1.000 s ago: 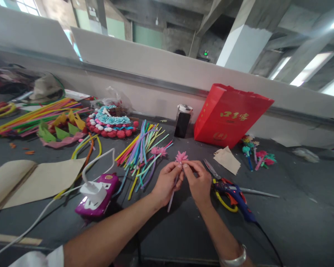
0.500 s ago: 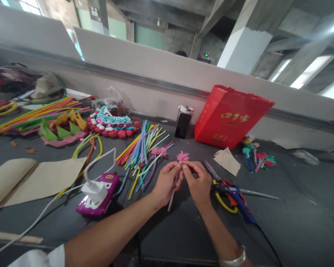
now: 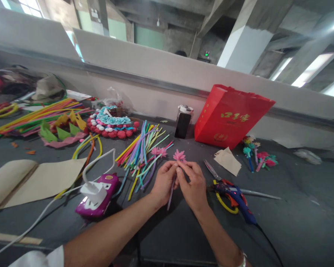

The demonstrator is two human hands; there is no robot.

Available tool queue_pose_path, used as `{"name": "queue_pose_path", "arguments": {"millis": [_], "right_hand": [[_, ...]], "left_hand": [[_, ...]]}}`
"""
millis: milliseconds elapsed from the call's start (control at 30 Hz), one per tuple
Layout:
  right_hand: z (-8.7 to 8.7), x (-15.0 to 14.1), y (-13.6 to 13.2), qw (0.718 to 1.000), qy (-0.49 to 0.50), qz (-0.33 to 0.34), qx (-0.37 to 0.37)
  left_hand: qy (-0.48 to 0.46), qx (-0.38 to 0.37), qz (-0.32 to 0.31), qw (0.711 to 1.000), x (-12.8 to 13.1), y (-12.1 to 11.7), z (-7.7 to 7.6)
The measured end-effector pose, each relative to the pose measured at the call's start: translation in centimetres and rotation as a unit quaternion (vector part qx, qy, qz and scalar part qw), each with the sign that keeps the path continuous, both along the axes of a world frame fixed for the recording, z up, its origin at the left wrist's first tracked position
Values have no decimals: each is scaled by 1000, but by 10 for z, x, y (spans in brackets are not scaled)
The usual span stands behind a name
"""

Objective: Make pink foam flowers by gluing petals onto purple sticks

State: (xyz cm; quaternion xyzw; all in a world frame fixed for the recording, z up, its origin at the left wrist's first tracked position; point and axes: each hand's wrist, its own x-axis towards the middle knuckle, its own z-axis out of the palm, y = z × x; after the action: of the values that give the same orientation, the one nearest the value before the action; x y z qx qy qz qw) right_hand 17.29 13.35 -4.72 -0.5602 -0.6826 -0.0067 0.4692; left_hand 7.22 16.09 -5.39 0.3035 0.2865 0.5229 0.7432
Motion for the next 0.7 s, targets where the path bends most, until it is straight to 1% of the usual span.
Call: {"name": "queue_pose_path", "arguments": {"millis": [267,433,500,600,667,700], "right_hand": [[6,-1,-4,999,48,18,12],[11,-6,-10,995,57,74,43],[13,-6,-11,994,69,75,46],[16,-4,-14,989,138,35,32],[20,-3,-23,972,234,17,5],[22,-2,-29,957,290,17,-13]], "left_hand": [[-4,11,5,1000,0,-1,2],[-13,10,17,1000,0,1,-2],[-12,14,9,1000,0,3,-2],[-9,23,-18,1000,-2,2,3],[-7,30,-31,999,-4,-4,9],[-6,29,-37,999,-5,-9,12]]}}
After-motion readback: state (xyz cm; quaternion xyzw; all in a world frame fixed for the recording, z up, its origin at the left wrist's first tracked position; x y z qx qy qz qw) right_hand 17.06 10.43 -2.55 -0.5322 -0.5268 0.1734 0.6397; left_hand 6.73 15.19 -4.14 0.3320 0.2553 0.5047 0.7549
